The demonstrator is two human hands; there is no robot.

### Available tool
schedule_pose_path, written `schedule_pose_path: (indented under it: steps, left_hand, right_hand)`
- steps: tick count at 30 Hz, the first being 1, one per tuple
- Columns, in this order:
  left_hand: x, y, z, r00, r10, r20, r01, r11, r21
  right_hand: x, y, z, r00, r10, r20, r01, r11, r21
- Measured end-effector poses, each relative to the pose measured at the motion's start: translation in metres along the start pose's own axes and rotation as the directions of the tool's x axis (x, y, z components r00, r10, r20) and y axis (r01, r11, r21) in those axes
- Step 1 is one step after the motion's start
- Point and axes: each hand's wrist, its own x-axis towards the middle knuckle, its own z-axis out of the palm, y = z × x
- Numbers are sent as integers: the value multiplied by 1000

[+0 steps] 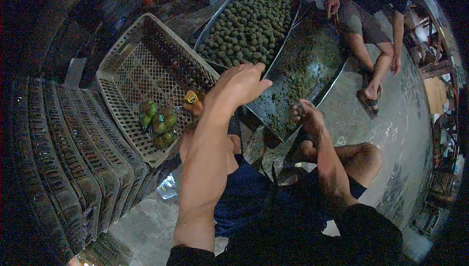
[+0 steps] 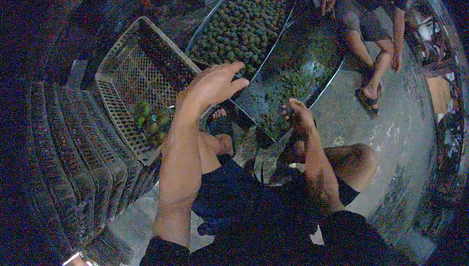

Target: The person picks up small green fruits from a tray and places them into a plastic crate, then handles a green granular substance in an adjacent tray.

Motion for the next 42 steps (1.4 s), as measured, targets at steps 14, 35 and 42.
schedule_pose_path:
  steps: [14,35,42]
  left_hand:
    - [-1,5,9,1000,20,-17,-20,1000,-11]
    - [2,7,1,997,-26,68,25,1000,5]
    - [5,11,1,994,-43,104,42,999,16]
  right_hand:
    - [28,19,-5,946,-311,-92,142,653,-744]
    - [8,-7,2,982,-186,6,180,938,-298]
    - [35,12,-17,994,92,-53,-89,995,49]
